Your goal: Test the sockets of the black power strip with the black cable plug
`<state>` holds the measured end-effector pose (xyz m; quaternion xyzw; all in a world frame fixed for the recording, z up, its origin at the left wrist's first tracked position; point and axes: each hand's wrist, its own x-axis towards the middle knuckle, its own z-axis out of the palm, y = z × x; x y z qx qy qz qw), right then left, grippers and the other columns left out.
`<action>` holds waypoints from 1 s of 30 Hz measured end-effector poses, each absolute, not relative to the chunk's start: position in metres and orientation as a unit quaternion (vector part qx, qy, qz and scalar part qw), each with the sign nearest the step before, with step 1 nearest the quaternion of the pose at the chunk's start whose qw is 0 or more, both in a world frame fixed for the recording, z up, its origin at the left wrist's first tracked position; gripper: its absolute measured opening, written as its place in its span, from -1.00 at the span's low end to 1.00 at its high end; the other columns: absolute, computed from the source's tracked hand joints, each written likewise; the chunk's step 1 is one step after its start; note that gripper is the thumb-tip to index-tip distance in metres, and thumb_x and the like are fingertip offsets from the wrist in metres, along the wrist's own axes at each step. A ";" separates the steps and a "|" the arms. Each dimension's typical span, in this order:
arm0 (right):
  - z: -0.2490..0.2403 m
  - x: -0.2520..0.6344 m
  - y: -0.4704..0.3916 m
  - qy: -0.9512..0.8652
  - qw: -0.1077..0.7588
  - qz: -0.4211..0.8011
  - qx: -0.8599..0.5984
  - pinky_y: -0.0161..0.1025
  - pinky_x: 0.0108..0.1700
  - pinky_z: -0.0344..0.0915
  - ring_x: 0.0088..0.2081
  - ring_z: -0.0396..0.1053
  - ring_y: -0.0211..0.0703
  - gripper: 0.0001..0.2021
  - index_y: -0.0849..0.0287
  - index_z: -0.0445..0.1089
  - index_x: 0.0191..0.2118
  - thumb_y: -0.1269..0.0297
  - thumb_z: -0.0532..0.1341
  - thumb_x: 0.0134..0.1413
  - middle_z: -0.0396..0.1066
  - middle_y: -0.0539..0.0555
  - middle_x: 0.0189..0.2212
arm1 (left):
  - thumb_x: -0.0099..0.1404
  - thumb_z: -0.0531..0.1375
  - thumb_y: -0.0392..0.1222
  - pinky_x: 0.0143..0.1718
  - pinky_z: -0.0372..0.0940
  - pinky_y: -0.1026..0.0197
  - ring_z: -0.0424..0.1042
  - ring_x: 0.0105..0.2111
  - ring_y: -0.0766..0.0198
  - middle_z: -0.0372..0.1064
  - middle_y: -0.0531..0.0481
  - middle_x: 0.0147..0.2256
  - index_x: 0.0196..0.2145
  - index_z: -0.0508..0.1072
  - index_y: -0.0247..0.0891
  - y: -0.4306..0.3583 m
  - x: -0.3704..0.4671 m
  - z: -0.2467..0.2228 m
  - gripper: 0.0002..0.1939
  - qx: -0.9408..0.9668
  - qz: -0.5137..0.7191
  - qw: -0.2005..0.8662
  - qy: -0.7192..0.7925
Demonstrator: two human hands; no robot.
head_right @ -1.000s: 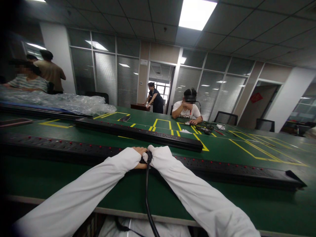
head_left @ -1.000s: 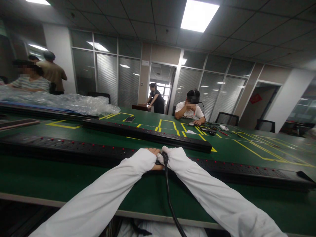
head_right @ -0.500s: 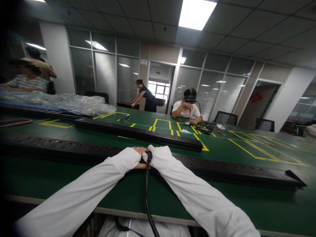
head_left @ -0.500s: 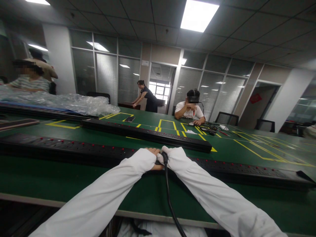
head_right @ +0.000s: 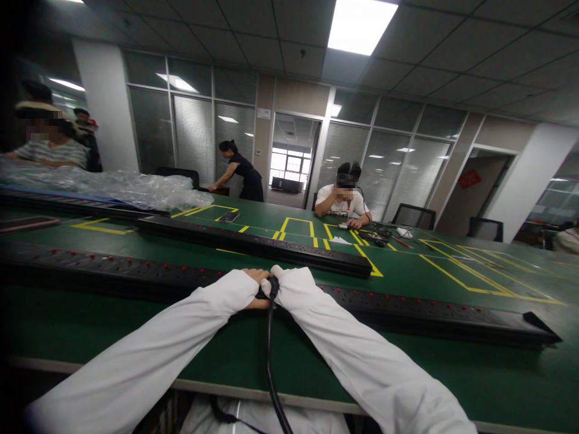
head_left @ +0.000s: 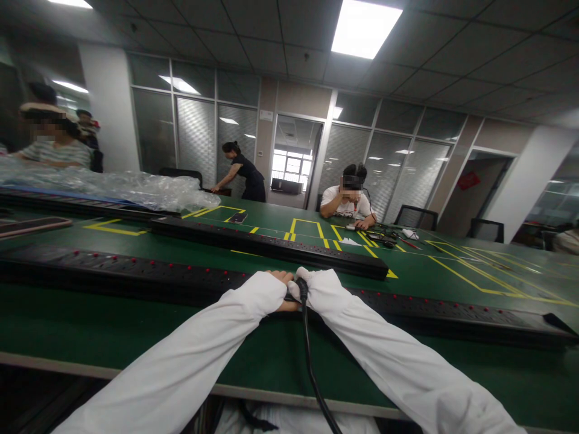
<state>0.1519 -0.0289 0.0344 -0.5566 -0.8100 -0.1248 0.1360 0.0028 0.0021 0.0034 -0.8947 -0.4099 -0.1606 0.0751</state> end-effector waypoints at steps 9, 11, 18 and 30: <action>0.037 0.151 -0.031 -0.804 0.131 -0.125 -0.567 -0.42 -0.51 -0.15 -0.60 0.07 -0.44 -0.67 0.10 0.24 -0.34 -0.03 -0.03 -0.10 0.22 -0.05 -0.60 | -0.05 0.00 0.29 -0.24 0.16 0.11 0.32 -0.25 0.09 0.32 -0.05 -0.28 -0.15 0.23 -0.21 -0.002 0.002 0.007 -0.38 -0.896 -0.150 0.073 -0.412; 0.036 0.151 -0.031 -0.803 0.131 -0.133 -0.567 -0.43 -0.51 -0.16 -0.60 0.07 -0.43 -0.67 0.08 0.24 -0.34 -0.03 -0.04 -0.10 0.22 -0.06 -0.60 | -0.05 0.00 0.29 -0.24 0.16 0.11 0.32 -0.25 0.09 0.32 -0.06 -0.28 -0.16 0.23 -0.22 -0.002 0.002 0.007 -0.38 -0.895 -0.148 0.072 -0.414; 0.036 0.151 -0.031 -0.805 0.134 -0.142 -0.561 -0.43 -0.52 -0.17 -0.62 0.03 -0.44 -0.66 0.11 0.25 -0.35 -0.04 -0.05 -0.10 0.20 -0.05 -0.61 | -0.08 0.01 0.30 -0.25 0.16 0.10 0.32 -0.27 0.08 0.33 -0.06 -0.29 -0.17 0.24 -0.21 0.000 0.003 0.006 -0.37 -0.893 -0.147 0.074 -0.418; 0.039 0.150 -0.033 -0.804 0.126 -0.153 -0.560 -0.42 -0.52 -0.19 -0.63 0.01 -0.43 -0.66 0.11 0.26 -0.34 -0.01 -0.06 -0.09 0.21 -0.04 -0.62 | -0.06 0.00 0.30 -0.25 0.16 0.11 0.32 -0.27 0.09 0.32 -0.05 -0.30 -0.18 0.23 -0.20 -0.001 0.003 0.006 -0.39 -0.894 -0.150 0.074 -0.416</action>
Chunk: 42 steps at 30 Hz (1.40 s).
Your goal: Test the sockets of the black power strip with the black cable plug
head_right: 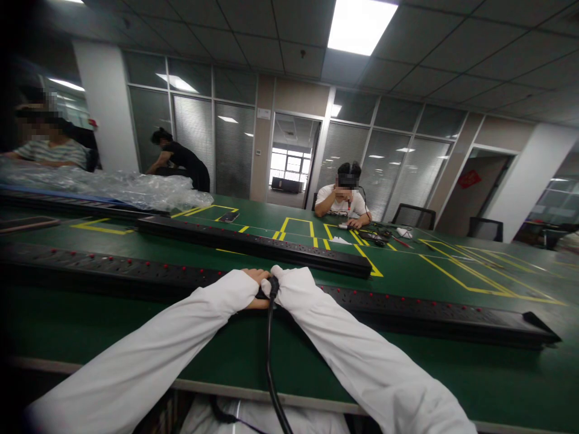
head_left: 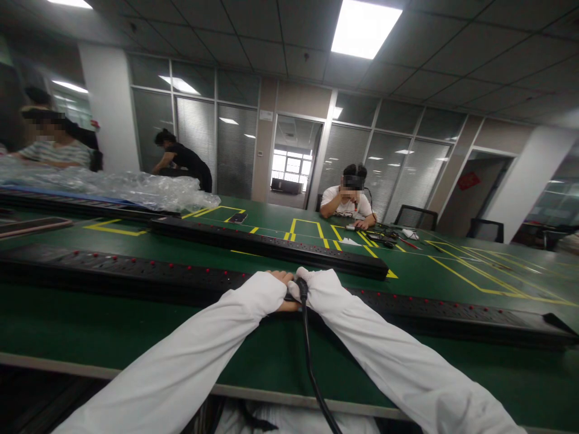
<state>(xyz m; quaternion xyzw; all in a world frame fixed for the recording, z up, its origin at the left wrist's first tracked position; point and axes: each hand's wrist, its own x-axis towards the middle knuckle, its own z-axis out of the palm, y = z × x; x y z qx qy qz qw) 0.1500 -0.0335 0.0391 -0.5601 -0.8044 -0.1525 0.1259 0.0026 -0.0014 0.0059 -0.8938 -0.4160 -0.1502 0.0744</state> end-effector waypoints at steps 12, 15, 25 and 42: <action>0.040 0.151 -0.030 -0.812 0.128 -0.111 -0.559 -0.44 -0.50 -0.11 -0.59 0.05 -0.41 -0.68 0.10 0.24 -0.33 -0.01 -0.07 -0.05 0.20 -0.05 -0.62 | -0.15 0.04 0.34 -0.26 0.17 0.11 0.32 -0.28 0.06 0.33 -0.06 -0.31 -0.22 0.26 -0.21 0.006 0.008 0.003 -0.34 -0.884 -0.128 0.070 -0.444; 0.042 0.152 -0.031 -0.813 0.134 -0.104 -0.556 -0.45 -0.50 -0.11 -0.59 0.04 -0.41 -0.68 0.10 0.24 -0.32 0.02 -0.10 -0.01 0.22 -0.05 -0.62 | -0.15 0.03 0.35 -0.27 0.17 0.10 0.33 -0.28 0.06 0.33 -0.05 -0.31 -0.22 0.26 -0.20 0.006 0.008 0.002 -0.34 -0.885 -0.130 0.068 -0.443; 0.041 0.151 -0.032 -0.812 0.144 -0.084 -0.560 -0.44 -0.50 -0.10 -0.59 0.07 -0.42 -0.67 0.11 0.25 -0.35 -0.03 -0.04 -0.07 0.18 -0.06 -0.64 | -0.08 -0.02 0.33 -0.27 0.19 0.11 0.32 -0.28 0.08 0.32 -0.07 -0.28 -0.15 0.22 -0.23 -0.001 0.001 0.008 -0.33 -0.895 -0.146 0.071 -0.415; 0.034 0.190 -0.015 -0.762 0.275 0.153 -0.565 -0.43 -0.52 0.03 -0.57 0.14 -0.39 -0.58 0.22 0.24 -0.45 -0.09 -0.06 -0.05 0.25 -0.03 -0.62 | -0.08 -0.09 0.40 -0.30 0.16 0.10 0.31 -0.32 0.06 0.32 -0.11 -0.29 -0.14 0.23 -0.25 -0.001 0.000 0.008 -0.26 -0.896 -0.133 0.089 -0.414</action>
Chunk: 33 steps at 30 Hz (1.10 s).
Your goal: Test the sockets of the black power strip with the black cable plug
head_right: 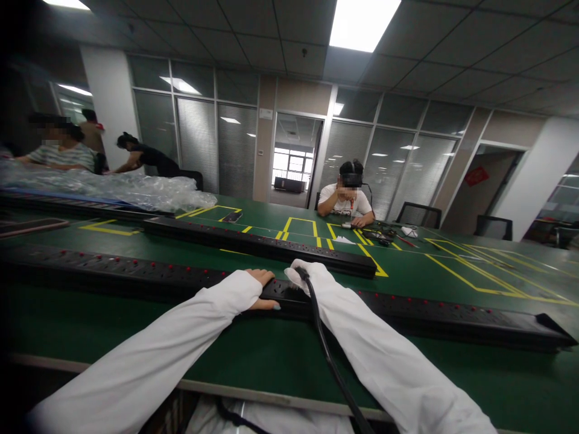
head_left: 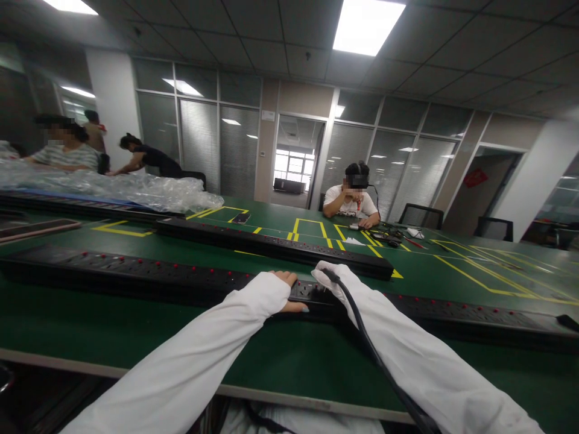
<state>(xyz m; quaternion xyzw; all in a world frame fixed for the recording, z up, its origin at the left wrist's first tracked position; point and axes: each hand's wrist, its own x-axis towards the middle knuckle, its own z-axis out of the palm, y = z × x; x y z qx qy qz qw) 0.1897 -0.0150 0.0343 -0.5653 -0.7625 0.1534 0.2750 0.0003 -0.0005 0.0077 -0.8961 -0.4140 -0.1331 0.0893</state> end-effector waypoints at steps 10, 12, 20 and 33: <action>0.049 0.197 -0.031 -0.775 0.205 0.070 -0.594 -0.46 -0.54 0.00 -0.59 0.12 -0.42 -0.62 0.17 0.29 -0.41 -0.05 -0.06 -0.05 0.25 -0.04 -0.62 | -0.08 -0.07 0.39 -0.25 0.16 0.12 0.31 -0.27 0.08 0.31 -0.10 -0.25 -0.12 0.21 -0.22 -0.002 0.001 0.009 -0.27 -0.894 -0.126 0.078 -0.422; 0.051 0.194 -0.032 -0.780 0.192 0.068 -0.592 -0.46 -0.54 0.01 -0.59 0.13 -0.42 -0.61 0.17 0.28 -0.41 -0.05 -0.06 -0.04 0.25 -0.04 -0.61 | -0.07 -0.07 0.38 -0.24 0.15 0.12 0.30 -0.26 0.09 0.31 -0.10 -0.25 -0.13 0.21 -0.23 -0.003 0.001 0.009 -0.28 -0.895 -0.138 0.080 -0.417; 0.045 0.188 -0.028 -0.794 0.153 -0.065 -0.585 -0.44 -0.52 -0.08 -0.60 0.08 -0.42 -0.65 0.11 0.29 -0.40 -0.06 -0.02 -0.09 0.19 -0.06 -0.67 | -0.07 -0.08 0.39 -0.27 0.17 0.13 0.32 -0.28 0.08 0.32 -0.10 -0.30 -0.15 0.22 -0.22 0.000 0.000 0.006 -0.29 -0.895 -0.155 0.092 -0.407; 0.034 0.191 -0.024 -0.813 0.120 -0.134 -0.553 -0.44 -0.54 -0.15 -0.64 0.04 -0.44 -0.60 0.09 0.25 -0.37 -0.08 -0.14 -0.03 0.15 -0.07 -0.69 | -0.05 -0.08 0.38 -0.28 0.18 0.13 0.32 -0.29 0.08 0.32 -0.10 -0.29 -0.15 0.21 -0.24 -0.001 0.001 0.006 -0.30 -0.897 -0.150 0.097 -0.404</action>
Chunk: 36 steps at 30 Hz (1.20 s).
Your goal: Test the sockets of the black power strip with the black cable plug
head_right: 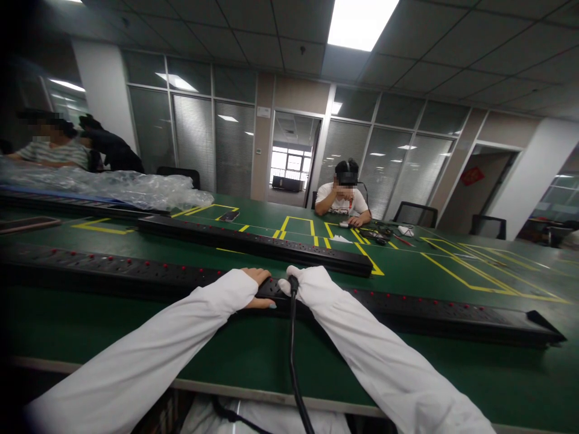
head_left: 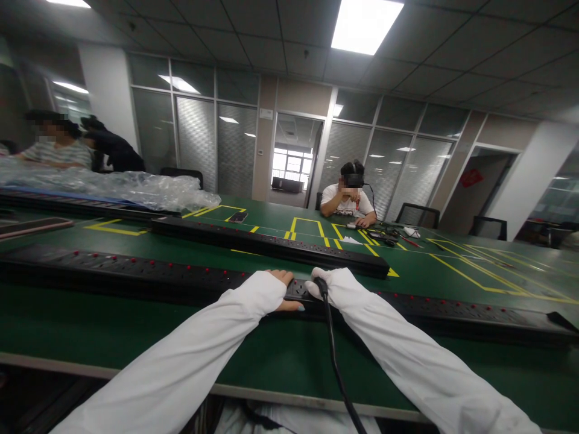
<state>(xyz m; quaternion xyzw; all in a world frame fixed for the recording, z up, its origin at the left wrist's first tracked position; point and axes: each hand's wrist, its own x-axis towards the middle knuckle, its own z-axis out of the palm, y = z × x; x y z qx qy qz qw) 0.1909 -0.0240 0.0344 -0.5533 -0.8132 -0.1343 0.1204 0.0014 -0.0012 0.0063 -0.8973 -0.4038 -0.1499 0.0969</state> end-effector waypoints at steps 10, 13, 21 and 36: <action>0.039 0.186 -0.028 -0.808 0.114 -0.134 -0.563 -0.44 -0.54 -0.18 -0.62 0.09 -0.43 -0.64 0.10 0.25 -0.39 -0.04 -0.11 -0.04 0.17 -0.06 -0.68 | -0.08 -0.06 0.39 -0.31 0.17 0.11 0.31 -0.31 0.07 0.31 -0.09 -0.30 -0.18 0.23 -0.23 0.006 0.006 0.003 -0.30 -0.895 -0.132 0.108 -0.412; 0.041 0.187 -0.028 -0.809 0.102 -0.154 -0.558 -0.43 -0.53 -0.19 -0.61 0.10 -0.42 -0.69 0.08 0.24 -0.36 0.01 -0.10 -0.03 0.19 -0.07 -0.68 | -0.14 -0.02 0.39 -0.29 0.16 0.08 0.31 -0.30 0.05 0.31 -0.11 -0.30 -0.20 0.25 -0.25 0.010 0.009 0.001 -0.28 -0.895 -0.111 0.104 -0.420; 0.041 0.165 -0.029 -0.828 0.114 -0.151 -0.529 -0.42 -0.49 -0.15 -0.56 0.12 -0.39 -0.67 0.10 0.22 -0.34 0.03 -0.15 0.02 0.24 -0.05 -0.60 | -0.05 0.00 0.30 -0.24 0.15 0.08 0.30 -0.27 0.09 0.32 -0.05 -0.31 -0.24 0.26 -0.22 0.005 0.009 0.004 -0.42 -0.910 -0.164 0.097 -0.369; 0.050 0.153 -0.034 -0.836 0.115 -0.128 -0.521 -0.43 -0.52 -0.20 -0.61 0.01 -0.42 -0.67 0.10 0.23 -0.34 0.04 -0.15 0.01 0.19 -0.06 -0.64 | -0.08 0.02 0.32 -0.31 0.23 0.03 0.34 -0.30 0.02 0.34 -0.09 -0.30 -0.18 0.25 -0.25 0.002 0.002 0.005 -0.34 -0.900 -0.165 0.049 -0.400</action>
